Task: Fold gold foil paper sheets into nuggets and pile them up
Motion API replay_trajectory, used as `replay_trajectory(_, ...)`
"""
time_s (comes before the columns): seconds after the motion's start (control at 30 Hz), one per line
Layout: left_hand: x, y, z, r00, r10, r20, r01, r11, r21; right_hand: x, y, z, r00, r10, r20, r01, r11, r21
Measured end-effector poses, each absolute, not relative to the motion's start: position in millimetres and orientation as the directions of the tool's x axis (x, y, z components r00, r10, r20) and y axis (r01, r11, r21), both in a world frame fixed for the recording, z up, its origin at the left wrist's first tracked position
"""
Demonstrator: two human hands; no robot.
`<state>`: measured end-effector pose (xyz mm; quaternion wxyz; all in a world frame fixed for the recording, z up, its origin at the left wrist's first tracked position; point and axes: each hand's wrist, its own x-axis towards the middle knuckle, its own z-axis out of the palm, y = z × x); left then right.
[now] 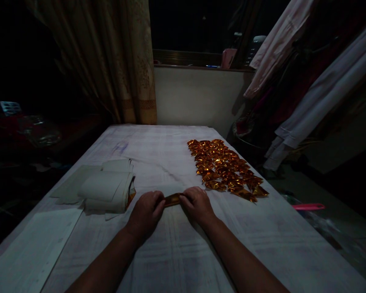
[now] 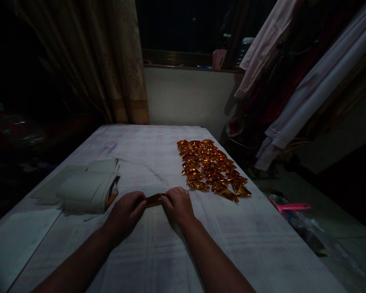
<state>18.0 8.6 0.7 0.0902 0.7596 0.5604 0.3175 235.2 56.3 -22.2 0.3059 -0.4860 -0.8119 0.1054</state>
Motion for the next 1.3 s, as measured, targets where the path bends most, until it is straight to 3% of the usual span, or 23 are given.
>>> replay_trajectory(0.1, 18, 10, -3, 0.184, 0.87, 0.457, 0.791, -0.407, 0.457, 230, 56, -23, -0.298, 0.86, 0.414, 0.761, 0.476, -0.441)
replay_trajectory(0.2, 25, 6, -3, 0.302, 0.802, 0.515, 0.813, -0.5, 0.3, 226, 54, -24, -0.287, 0.859, 0.425, 0.783, 0.466, -0.411)
replay_trajectory(0.3, 37, -2, -6, 0.463, 0.756, 0.463, 0.783, -0.593, 0.186, 224, 52, -22, -0.268, 0.883, 0.386, 0.816, 0.421, -0.396)
replay_trajectory(0.43, 45, -9, -15, 0.545, 0.747, 0.381, 0.765, -0.629, 0.14, 223, 49, -17, -0.235, 0.917, 0.324, 0.851, 0.354, -0.387)
replay_trajectory(1.3, 42, -10, -26, 0.497, 0.814, 0.301, 0.798, -0.565, 0.209, 223, 49, -16, -0.218, 0.918, 0.33, 0.843, 0.348, -0.41)
